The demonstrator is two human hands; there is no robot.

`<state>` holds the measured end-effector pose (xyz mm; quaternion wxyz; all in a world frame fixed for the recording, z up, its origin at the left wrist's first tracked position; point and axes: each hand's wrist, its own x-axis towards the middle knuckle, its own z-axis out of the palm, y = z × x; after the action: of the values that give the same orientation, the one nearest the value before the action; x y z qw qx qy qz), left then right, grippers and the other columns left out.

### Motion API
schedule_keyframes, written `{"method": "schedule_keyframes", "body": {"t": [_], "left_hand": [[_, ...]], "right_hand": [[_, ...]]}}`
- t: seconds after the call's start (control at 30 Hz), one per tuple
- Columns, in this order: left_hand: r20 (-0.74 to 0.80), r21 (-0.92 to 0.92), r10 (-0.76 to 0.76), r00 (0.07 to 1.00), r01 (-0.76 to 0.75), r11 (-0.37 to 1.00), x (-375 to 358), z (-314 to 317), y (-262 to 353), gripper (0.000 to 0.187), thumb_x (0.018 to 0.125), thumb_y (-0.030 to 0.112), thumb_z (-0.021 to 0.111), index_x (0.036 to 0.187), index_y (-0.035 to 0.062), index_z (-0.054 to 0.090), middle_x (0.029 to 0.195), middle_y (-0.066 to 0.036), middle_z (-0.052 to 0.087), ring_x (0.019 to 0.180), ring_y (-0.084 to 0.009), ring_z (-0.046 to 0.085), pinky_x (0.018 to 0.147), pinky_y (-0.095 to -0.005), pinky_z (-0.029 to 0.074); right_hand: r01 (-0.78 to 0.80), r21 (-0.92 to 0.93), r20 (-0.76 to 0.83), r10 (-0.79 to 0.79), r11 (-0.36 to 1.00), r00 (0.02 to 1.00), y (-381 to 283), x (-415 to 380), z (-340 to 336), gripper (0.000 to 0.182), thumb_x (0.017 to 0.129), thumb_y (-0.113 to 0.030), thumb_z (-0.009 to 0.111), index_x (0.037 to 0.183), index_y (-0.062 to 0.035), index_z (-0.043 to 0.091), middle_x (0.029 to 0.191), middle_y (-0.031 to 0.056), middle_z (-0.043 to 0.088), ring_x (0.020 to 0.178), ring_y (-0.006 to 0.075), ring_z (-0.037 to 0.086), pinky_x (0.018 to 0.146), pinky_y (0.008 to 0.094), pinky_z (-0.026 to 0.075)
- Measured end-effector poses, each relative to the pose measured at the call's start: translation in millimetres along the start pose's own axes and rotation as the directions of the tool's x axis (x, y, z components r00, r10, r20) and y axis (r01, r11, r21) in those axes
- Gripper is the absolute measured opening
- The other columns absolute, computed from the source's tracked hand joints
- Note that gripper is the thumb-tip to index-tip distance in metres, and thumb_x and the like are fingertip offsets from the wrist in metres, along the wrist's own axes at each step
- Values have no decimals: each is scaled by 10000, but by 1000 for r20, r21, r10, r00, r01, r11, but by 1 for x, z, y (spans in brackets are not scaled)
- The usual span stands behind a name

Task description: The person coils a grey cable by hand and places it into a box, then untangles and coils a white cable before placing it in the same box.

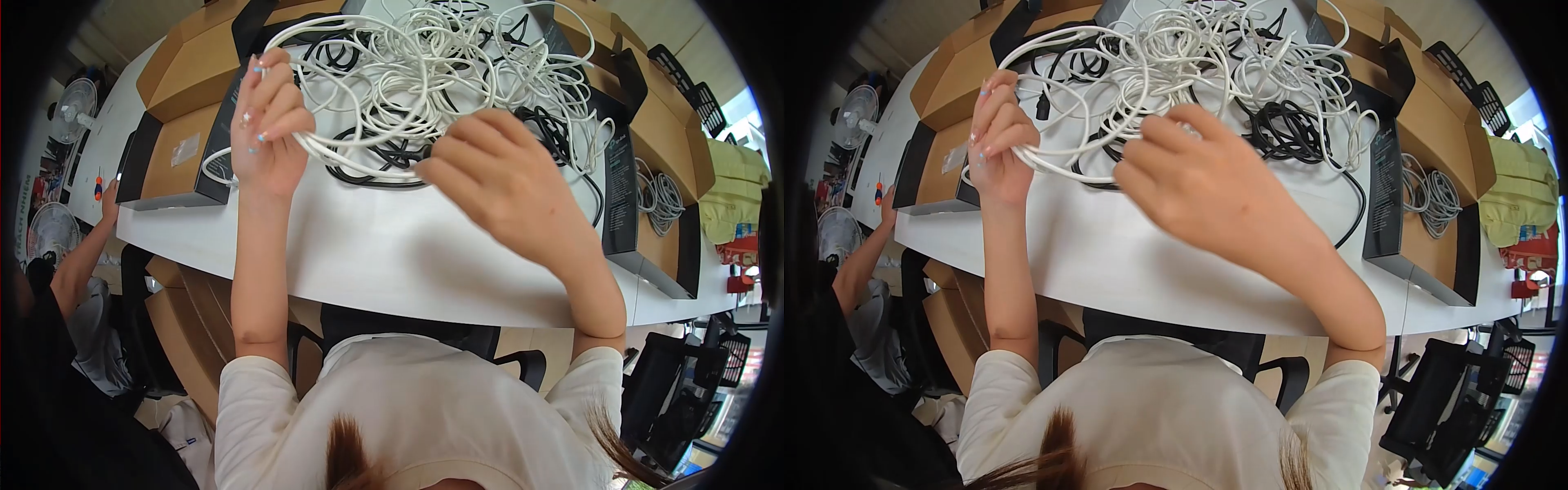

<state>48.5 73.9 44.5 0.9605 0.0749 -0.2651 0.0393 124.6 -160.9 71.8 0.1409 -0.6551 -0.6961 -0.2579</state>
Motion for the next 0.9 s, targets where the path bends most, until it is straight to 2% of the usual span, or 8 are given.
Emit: {"method": "schedule_keyframes", "body": {"t": [0.17, 0.3, 0.4, 0.5, 0.6, 0.63, 0.73, 0.9], "left_hand": [[1, 316, -128, 992, 121, 941, -11, -1, -18, 327, 1020, 375, 198, 833, 161, 360, 521, 56, 351, 413, -75, 298, 570, -279, 397], [93, 424, -126, 988, 75, 903, -17, -7, -32, 394, 1009, 424, 144, 781, 165, 334, 478, 72, 315, 419, -76, 318, 627, -279, 413], [86, 527, -85, 993, 27, 849, -17, -8, -38, 370, 1014, 398, 192, 788, 144, 336, 548, 62, 424, 485, -90, 375, 674, -291, 395], [-105, 669, 70, 992, 18, 743, -17, -6, -45, 345, 1016, 377, 203, 869, 139, 404, 703, 34, 476, 655, -110, 467, 793, -329, 428], [-299, 746, 113, 948, 158, 647, -19, -9, -41, 318, 1018, 344, 218, 1012, 127, 450, 812, 8, 475, 816, -142, 493, 893, -385, 435], [-286, 740, 106, 952, 150, 655, -19, -15, -39, 323, 1017, 305, 226, 1142, 92, 434, 824, -20, 515, 853, -167, 552, 900, -416, 474], [-318, 806, 68, 946, 232, 544, -21, -17, -41, 339, 1015, 285, 235, 1183, 53, 418, 881, -44, 556, 868, -196, 599, 882, -429, 518], [-302, 744, 79, 950, 183, 642, -26, -42, -33, 371, 1010, 261, 251, 1238, 10, 401, 959, -92, 604, 907, -234, 640, 828, -406, 549]], "right_hand": [[-87, -93, 42, 91, 992, 995, 29, -6, 2, 49, 699, -65, 586, 744, -54, 572, 794, 35, 575, 896, 188, 549, 935, 347, 412], [-148, -170, -14, 147, 974, 989, 37, -6, 11, 92, 711, -64, 632, 798, -75, 602, 911, 9, 598, 1005, 183, 546, 1042, 392, 354], [-180, -250, -15, 182, 951, 983, 41, -7, 14, 108, 711, -75, 658, 804, -95, 607, 951, -17, 599, 1045, 172, 540, 1059, 409, 334], [-222, -324, -31, 224, 920, 974, 49, -11, 12, 99, 715, -78, 660, 797, -98, 609, 959, -25, 600, 1059, 164, 535, 1067, 409, 324], [-253, -337, -24, 260, 907, 965, 64, -17, 11, 78, 730, -79, 665, 781, -96, 607, 962, -25, 599, 1058, 161, 534, 1071, 400, 326], [-264, -323, -9, 276, 909, 961, 68, -19, 12, 77, 732, -79, 665, 779, -95, 607, 963, -23, 599, 1056, 162, 534, 1071, 398, 327], [-264, -292, 31, 285, 919, 958, 75, -22, 18, 60, 727, -70, 651, 772, -84, 613, 955, -9, 600, 1046, 172, 536, 1077, 395, 326], [-264, -179, 68, 279, 948, 958, 77, -25, 28, 26, 734, -90, 647, 748, -73, 632, 932, 10, 604, 1039, 179, 537, 1075, 387, 329]]}}
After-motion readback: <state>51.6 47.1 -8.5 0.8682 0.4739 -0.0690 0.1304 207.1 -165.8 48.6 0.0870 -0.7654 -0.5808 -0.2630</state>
